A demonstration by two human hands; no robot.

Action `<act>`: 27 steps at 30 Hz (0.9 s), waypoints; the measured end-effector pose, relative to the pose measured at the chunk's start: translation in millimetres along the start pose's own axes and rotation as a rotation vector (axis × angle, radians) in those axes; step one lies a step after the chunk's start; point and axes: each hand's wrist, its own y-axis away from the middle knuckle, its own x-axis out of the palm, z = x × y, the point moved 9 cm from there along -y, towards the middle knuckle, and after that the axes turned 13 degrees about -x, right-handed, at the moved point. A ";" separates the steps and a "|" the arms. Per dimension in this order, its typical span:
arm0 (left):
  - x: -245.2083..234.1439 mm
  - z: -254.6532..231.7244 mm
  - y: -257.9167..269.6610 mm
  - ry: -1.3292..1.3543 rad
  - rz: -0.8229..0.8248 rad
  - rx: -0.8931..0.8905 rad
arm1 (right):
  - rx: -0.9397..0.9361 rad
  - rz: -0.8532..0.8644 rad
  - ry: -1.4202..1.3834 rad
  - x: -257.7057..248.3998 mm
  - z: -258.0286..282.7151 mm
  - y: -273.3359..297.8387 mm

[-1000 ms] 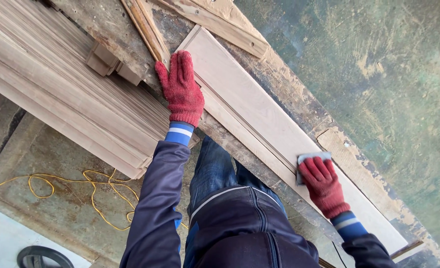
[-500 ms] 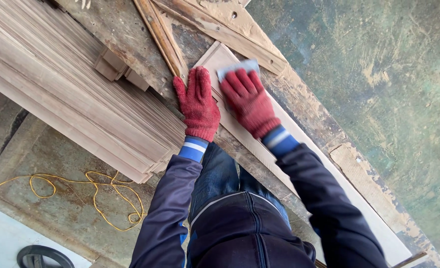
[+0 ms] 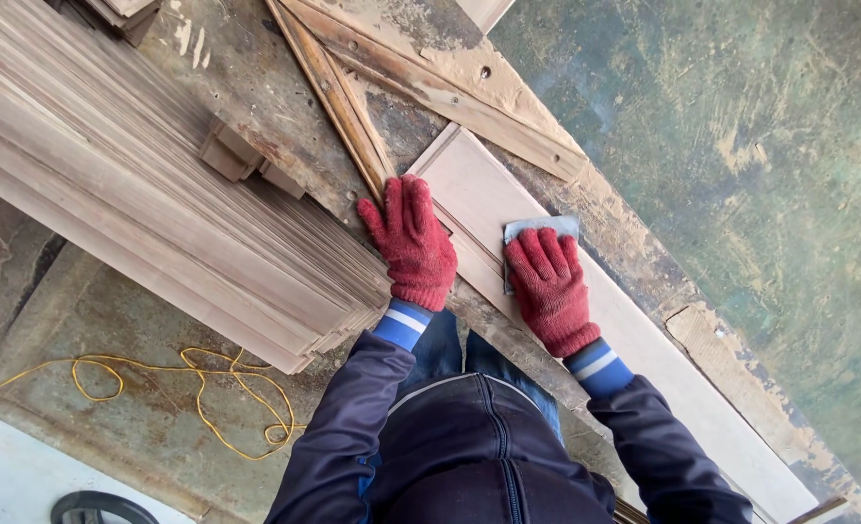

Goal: Sanding wooden planks using an electric orbital sander and manual sandpaper.

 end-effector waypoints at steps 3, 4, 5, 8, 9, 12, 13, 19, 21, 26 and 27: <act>3.0 1.7 5.1 0.042 0.030 -0.006 | -0.003 -0.076 0.024 -2.6 2.5 -48.7; 7.4 6.7 8.3 0.054 0.020 -0.035 | -0.061 -0.143 0.015 -2.1 5.1 -73.7; 10.2 11.1 14.6 0.064 0.016 -0.066 | -0.118 -0.205 0.004 -2.3 8.9 -95.5; -5.3 0.4 5.6 0.079 -0.004 -0.079 | -0.153 -0.291 0.011 -1.2 10.1 -149.3; -0.5 3.3 6.2 0.084 0.005 -0.073 | -0.142 -0.289 0.013 4.5 7.4 -143.4; 3.3 4.4 9.7 0.064 -0.059 -0.026 | -0.135 -0.257 0.039 9.4 2.5 -111.2; 2.6 2.5 10.6 0.040 -0.062 0.001 | -0.111 -0.216 0.021 4.9 1.0 -92.9; 2.0 -6.5 9.0 -0.001 -0.035 0.076 | 0.025 -0.004 0.046 -32.6 -3.3 88.6; -0.1 -9.5 5.5 0.000 -0.024 0.073 | 0.064 0.055 0.073 -42.0 -0.7 135.9; -6.7 -15.9 6.0 -0.049 -0.117 0.102 | 0.105 0.000 0.066 -33.9 -1.8 153.1; -6.3 -16.7 6.1 -0.052 -0.121 0.103 | 0.102 -0.004 0.065 -32.6 -4.8 128.4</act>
